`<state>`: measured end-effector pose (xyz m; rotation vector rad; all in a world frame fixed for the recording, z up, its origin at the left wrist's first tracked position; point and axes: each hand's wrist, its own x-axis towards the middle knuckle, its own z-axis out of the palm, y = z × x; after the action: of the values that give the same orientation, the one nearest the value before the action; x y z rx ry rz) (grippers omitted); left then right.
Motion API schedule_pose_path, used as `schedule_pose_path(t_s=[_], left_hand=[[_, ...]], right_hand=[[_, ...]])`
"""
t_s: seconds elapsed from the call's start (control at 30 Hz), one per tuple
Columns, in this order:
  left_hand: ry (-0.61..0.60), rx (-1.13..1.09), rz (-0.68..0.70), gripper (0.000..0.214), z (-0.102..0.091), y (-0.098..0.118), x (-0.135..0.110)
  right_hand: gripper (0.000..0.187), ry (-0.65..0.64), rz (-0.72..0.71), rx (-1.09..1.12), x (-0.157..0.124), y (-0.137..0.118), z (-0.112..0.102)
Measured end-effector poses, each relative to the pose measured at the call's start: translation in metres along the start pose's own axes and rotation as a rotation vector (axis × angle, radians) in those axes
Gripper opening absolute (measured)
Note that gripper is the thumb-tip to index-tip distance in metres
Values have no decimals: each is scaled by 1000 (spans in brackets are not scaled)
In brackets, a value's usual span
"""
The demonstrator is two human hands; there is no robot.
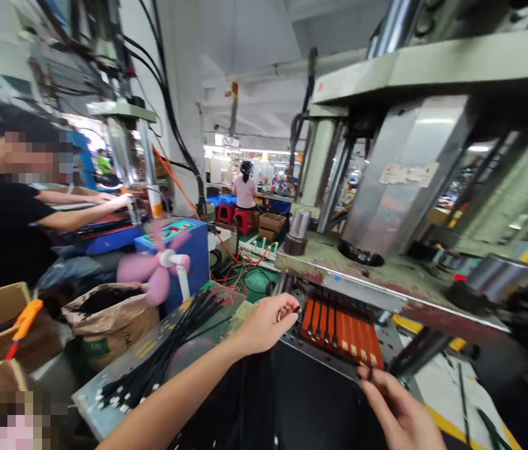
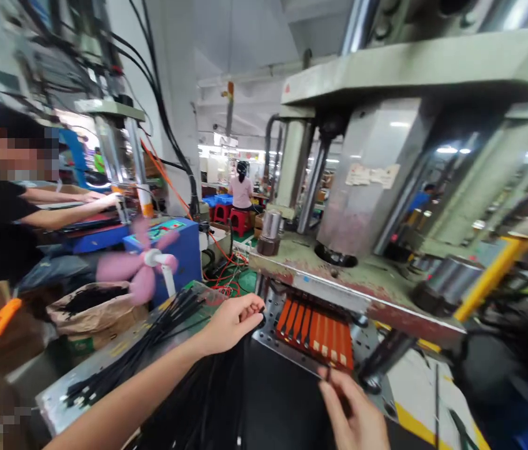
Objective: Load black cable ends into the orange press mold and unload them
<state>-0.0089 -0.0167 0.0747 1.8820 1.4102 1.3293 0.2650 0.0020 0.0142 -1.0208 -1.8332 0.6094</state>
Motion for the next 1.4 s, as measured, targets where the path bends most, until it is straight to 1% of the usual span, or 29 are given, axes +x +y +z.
schedule_pose_path(t_s=[0.1, 0.13, 0.2, 0.33, 0.43, 0.53, 0.6, 0.67, 0.73, 0.8, 0.83, 0.87, 0.9, 0.97, 1.03, 1.07, 1.13, 1.2, 1.27, 1.33, 1.4], left_hand=[[-106, -135, 47, 5, 13, 41, 2], [-145, -167, 54, 5, 18, 51, 3], [-228, -236, 51, 9, 27, 63, 6], [-381, -372, -14, 17, 42, 68, 15], [-401, -415, -29, 17, 49, 67, 23], [-425, -380, -18, 19, 54, 67, 30], [-403, -315, 34, 17, 56, 69, 35], [-284, -219, 151, 14, 57, 71, 41], [-124, -143, 285, 13, 59, 74, 50], [7, -121, 381, 14, 59, 78, 61], [45, -124, 419, 15, 60, 80, 67], [67, -128, 455, 16, 60, 82, 72], [81, -131, 488, 17, 60, 85, 76], [99, -132, 543, 16, 61, 91, 82], [106, -134, 570, 17, 62, 97, 85], [106, -138, 576, 17, 63, 100, 86], [101, -141, 585, 18, 63, 106, 87], [98, -147, 590, 19, 63, 109, 88], [62, -166, 603, 18, 63, 108, 88], [0, -198, 627, 16, 67, 99, 84], [-4, -197, 581, 17, 75, 79, 74]], right_hand=[[27, -33, -51, 24, 7, -43, 11], [26, -30, -55, 46, 9, -52, 14], [24, -12, -41, 108, 13, -65, 16], [24, 42, 33, 302, 20, -73, 13], [31, 51, 113, 447, 28, -71, 12], [34, 19, 175, 524, 30, -66, 12], [33, -10, 159, 467, 24, -62, 13], [32, -75, 93, 316, 14, -56, 16], [29, -182, 19, 153, 3, -47, 21], [22, -263, -7, 61, -3, -34, 26], [20, -276, -4, 45, -3, -26, 29], [20, -260, 6, 38, -1, -18, 31], [21, -218, 20, 34, 3, -9, 32], [22, -74, 59, 48, 15, 5, 32], [20, 41, 90, 106, 26, 13, 28], [21, 50, 89, 138, 31, 14, 26], [20, -19, 41, 134, 38, 14, 21], [23, -88, -24, 39, 44, 12, 18], [29, -79, -34, -52, 52, 14, 15], [30, -26, 20, -87, 63, 22, 14], [28, 4, 83, -78, 76, 34, 14]])
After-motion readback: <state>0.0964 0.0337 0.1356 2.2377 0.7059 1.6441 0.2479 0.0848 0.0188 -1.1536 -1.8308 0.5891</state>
